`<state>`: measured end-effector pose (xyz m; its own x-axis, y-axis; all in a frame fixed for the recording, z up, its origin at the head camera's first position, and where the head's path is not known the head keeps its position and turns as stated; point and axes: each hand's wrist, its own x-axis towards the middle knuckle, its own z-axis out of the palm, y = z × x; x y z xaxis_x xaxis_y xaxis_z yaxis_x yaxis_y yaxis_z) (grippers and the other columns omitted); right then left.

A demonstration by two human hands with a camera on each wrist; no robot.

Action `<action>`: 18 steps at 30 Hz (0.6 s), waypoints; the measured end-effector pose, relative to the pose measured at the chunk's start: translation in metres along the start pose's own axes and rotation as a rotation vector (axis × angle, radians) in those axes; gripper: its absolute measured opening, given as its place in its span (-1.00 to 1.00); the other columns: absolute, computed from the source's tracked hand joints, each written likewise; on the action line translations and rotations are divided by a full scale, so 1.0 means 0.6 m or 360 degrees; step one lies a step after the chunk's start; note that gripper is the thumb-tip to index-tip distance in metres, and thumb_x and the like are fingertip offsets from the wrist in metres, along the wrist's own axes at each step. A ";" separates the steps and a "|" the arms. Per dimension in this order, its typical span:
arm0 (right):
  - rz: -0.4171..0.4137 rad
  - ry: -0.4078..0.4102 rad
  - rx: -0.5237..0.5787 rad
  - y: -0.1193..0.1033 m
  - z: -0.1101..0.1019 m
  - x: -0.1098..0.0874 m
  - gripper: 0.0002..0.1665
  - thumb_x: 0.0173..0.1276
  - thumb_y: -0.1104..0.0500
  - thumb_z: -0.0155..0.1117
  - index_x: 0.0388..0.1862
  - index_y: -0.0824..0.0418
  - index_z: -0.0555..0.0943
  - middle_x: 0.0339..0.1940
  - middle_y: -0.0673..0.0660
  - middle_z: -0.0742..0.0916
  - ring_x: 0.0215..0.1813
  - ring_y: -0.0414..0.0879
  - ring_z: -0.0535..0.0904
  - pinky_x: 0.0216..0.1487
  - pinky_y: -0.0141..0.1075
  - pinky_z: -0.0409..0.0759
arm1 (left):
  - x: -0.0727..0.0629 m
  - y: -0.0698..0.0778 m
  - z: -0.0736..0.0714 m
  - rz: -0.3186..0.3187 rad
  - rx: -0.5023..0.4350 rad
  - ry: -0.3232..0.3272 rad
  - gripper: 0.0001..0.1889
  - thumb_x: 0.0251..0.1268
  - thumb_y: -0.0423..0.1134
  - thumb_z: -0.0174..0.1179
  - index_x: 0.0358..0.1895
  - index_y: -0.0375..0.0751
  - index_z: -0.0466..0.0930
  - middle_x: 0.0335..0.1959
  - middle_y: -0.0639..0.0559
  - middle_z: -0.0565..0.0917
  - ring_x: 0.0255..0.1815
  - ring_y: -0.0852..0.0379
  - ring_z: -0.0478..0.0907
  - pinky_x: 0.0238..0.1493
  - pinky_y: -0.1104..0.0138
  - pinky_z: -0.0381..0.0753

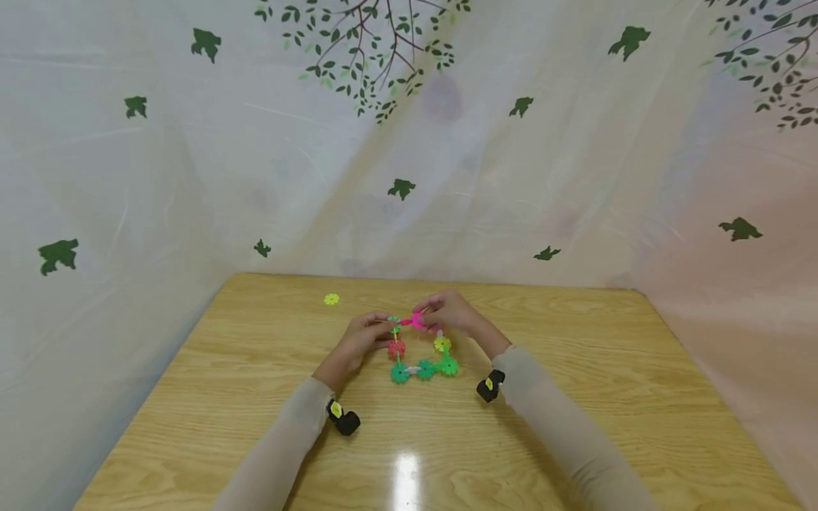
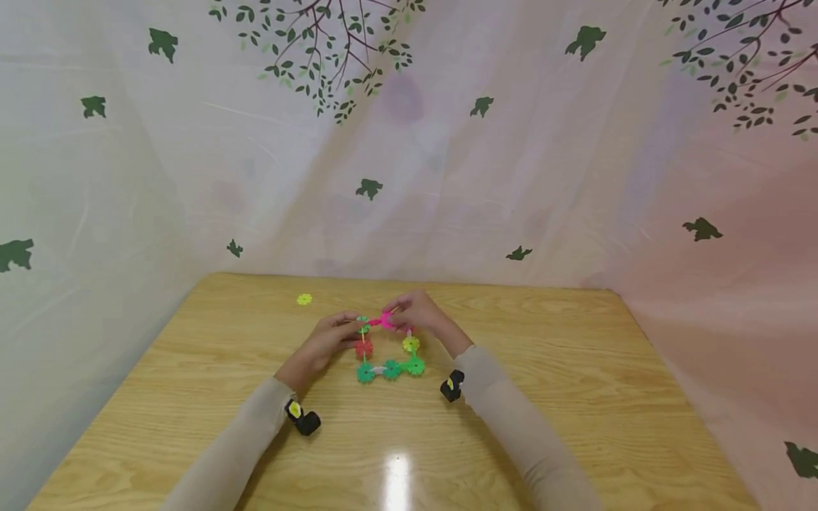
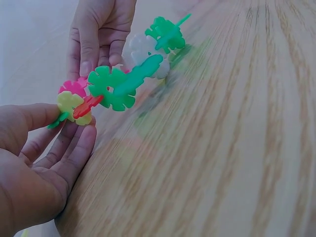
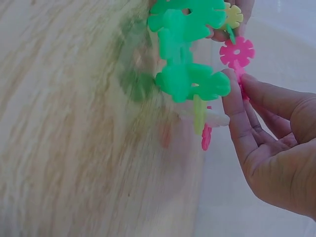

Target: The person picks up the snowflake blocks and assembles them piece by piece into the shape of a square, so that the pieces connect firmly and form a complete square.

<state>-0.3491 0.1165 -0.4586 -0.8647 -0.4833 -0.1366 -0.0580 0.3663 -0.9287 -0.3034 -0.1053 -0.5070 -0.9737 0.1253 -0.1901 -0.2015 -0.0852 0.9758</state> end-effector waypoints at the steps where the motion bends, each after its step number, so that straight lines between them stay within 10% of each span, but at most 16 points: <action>1: 0.0003 0.0004 -0.0009 0.000 0.000 0.000 -0.69 0.38 0.38 0.33 0.07 0.49 0.67 -0.41 0.12 0.79 -0.47 -0.14 0.68 -0.36 -0.28 0.74 | -0.001 0.000 0.000 0.0002 0.0005 -0.0002 -0.80 0.43 -0.36 0.24 0.02 -0.39 0.61 -0.26 0.08 0.66 -0.31 0.22 0.66 -0.19 0.40 0.76; 18: 0.0092 0.0063 0.0091 0.005 0.005 0.002 -0.76 0.31 0.43 0.38 -0.07 0.54 0.69 -0.41 0.14 0.81 -0.48 -0.16 0.71 -0.33 -0.26 0.78 | 0.000 -0.002 -0.003 -0.0015 0.0005 -0.0012 -0.73 0.38 -0.36 0.29 0.05 -0.45 0.61 -0.30 0.07 0.69 -0.33 0.22 0.67 -0.16 0.40 0.76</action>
<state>-0.3490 0.1147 -0.4625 -0.8850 -0.4303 -0.1777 0.0201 0.3459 -0.9381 -0.3036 -0.1072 -0.5084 -0.9710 0.1333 -0.1985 -0.2103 -0.0811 0.9743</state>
